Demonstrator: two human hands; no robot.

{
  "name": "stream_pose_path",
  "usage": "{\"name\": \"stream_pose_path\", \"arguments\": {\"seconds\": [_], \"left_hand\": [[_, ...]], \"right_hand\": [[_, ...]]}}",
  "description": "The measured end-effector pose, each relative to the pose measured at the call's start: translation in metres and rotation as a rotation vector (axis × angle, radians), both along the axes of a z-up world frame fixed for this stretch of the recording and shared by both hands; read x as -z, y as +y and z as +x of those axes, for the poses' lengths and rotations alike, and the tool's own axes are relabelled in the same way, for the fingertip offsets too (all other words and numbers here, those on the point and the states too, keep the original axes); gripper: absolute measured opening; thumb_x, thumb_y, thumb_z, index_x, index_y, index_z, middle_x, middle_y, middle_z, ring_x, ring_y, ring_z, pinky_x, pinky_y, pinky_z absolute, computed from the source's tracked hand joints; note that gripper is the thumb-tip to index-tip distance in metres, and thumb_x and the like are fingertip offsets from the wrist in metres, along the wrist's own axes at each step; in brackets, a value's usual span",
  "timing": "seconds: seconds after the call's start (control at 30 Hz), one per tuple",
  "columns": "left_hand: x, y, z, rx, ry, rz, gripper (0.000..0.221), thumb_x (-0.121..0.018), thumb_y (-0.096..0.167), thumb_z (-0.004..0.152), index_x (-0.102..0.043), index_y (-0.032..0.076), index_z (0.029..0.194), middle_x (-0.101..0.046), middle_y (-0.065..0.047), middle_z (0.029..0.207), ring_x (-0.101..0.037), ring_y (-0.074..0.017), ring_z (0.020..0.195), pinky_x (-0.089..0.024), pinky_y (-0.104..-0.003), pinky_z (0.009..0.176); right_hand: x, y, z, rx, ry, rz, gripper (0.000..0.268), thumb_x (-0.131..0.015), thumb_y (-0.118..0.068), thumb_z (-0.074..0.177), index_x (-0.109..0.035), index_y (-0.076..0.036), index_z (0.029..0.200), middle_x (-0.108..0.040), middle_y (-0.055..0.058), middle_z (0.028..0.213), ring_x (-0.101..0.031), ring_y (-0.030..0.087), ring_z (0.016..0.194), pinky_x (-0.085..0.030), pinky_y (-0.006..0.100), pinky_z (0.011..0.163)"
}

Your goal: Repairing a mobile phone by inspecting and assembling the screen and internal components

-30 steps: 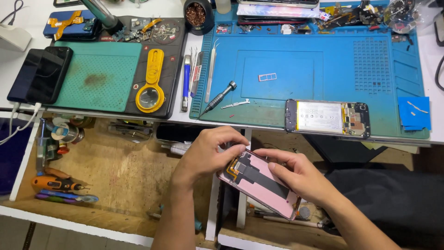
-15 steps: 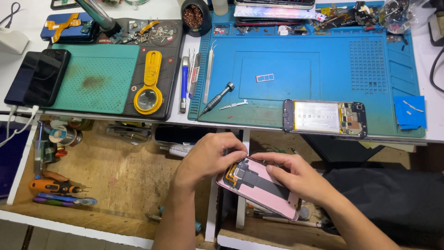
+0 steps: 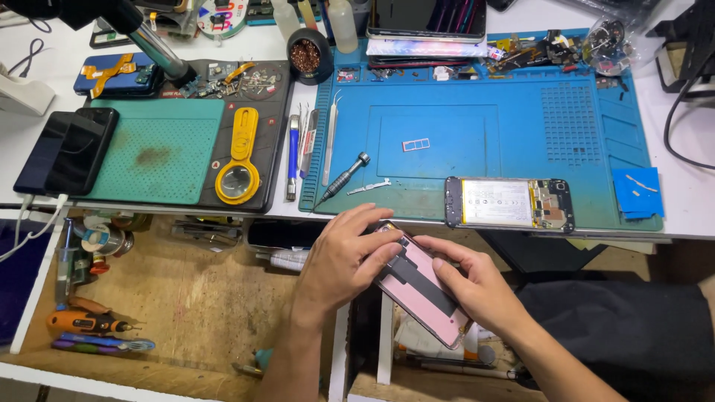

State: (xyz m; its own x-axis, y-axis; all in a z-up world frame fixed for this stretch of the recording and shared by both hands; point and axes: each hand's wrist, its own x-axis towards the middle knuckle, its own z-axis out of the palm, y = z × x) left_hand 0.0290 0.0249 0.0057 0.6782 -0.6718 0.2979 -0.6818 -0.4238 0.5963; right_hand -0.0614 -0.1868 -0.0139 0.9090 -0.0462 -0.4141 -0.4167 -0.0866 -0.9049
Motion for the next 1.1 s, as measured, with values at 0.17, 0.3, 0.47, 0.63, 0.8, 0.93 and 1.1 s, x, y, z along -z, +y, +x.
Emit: {"name": "stream_pose_path", "arguments": {"seconds": [0.17, 0.3, 0.47, 0.63, 0.8, 0.93, 1.1], "left_hand": [[0.003, -0.003, -0.003, -0.015, -0.034, 0.095, 0.035, -0.055, 0.034, 0.102, -0.072, 0.017, 0.127, -0.055, -0.016, 0.149, -0.046, -0.0431, 0.141, -0.036, -0.055, 0.111], [-0.001, -0.003, -0.003, -0.001, -0.051, 0.154, 0.039, -0.051, 0.037, 0.104, -0.068, 0.019, 0.134, -0.043, -0.018, 0.158, -0.035, -0.0445, 0.149, -0.032, -0.056, 0.116], [-0.004, -0.003, -0.003, -0.012, -0.103, 0.146, 0.036, -0.053, 0.037, 0.103, -0.07, 0.022, 0.13, -0.041, -0.019, 0.159, -0.037, -0.0458, 0.147, -0.033, -0.055, 0.116], [-0.006, -0.003, -0.003, -0.009, -0.123, 0.138, 0.034, -0.054, 0.037, 0.103, -0.071, 0.022, 0.129, -0.04, -0.02, 0.159, -0.037, -0.0465, 0.147, -0.034, -0.054, 0.116], [-0.013, -0.003, -0.003, 0.007, -0.096, 0.112, 0.03, -0.055, 0.032, 0.103, -0.072, 0.018, 0.123, -0.038, -0.021, 0.16, -0.037, -0.046, 0.148, -0.035, -0.054, 0.117], [-0.015, -0.003, -0.003, 0.006, -0.094, 0.098, 0.027, -0.056, 0.03, 0.103, -0.072, 0.017, 0.12, -0.039, -0.022, 0.159, -0.038, -0.0463, 0.147, -0.036, -0.054, 0.115], [-0.015, -0.004, -0.002, 0.01, -0.147, 0.065, 0.028, -0.057, 0.029, 0.103, -0.074, 0.016, 0.121, -0.04, -0.024, 0.158, -0.042, -0.0458, 0.145, -0.037, -0.053, 0.118]], "right_hand": [[0.011, -0.003, -0.001, 0.053, -0.089, 0.031, 0.045, -0.056, -0.017, 0.094, -0.071, -0.012, 0.136, -0.078, 0.0, 0.123, -0.066, 0.007, 0.099, -0.05, 0.021, 0.086], [0.012, -0.003, -0.001, 0.081, -0.113, 0.064, 0.045, -0.057, -0.015, 0.094, -0.071, -0.01, 0.135, -0.077, 0.001, 0.129, -0.066, 0.007, 0.104, -0.052, 0.022, 0.091], [0.007, -0.002, -0.001, 0.077, -0.083, 0.091, 0.045, -0.056, -0.015, 0.094, -0.071, -0.01, 0.137, -0.079, 0.001, 0.121, -0.066, 0.007, 0.094, -0.052, 0.022, 0.083], [0.003, -0.001, -0.002, 0.072, -0.073, 0.067, 0.046, -0.056, -0.015, 0.093, -0.07, -0.012, 0.137, -0.078, 0.002, 0.13, -0.068, 0.008, 0.107, -0.052, 0.022, 0.092], [0.003, 0.0, -0.002, 0.038, -0.079, 0.045, 0.045, -0.056, -0.017, 0.093, -0.071, -0.012, 0.135, -0.077, 0.002, 0.133, -0.069, 0.008, 0.112, -0.052, 0.023, 0.095], [0.002, 0.001, -0.002, 0.039, -0.06, 0.07, 0.045, -0.056, -0.015, 0.093, -0.071, -0.012, 0.136, -0.079, 0.002, 0.129, -0.069, 0.008, 0.107, -0.052, 0.023, 0.093], [0.001, 0.001, -0.002, 0.047, -0.037, 0.102, 0.046, -0.056, -0.016, 0.094, -0.071, -0.011, 0.137, -0.079, 0.002, 0.127, -0.068, 0.007, 0.1, -0.052, 0.022, 0.087]]}}
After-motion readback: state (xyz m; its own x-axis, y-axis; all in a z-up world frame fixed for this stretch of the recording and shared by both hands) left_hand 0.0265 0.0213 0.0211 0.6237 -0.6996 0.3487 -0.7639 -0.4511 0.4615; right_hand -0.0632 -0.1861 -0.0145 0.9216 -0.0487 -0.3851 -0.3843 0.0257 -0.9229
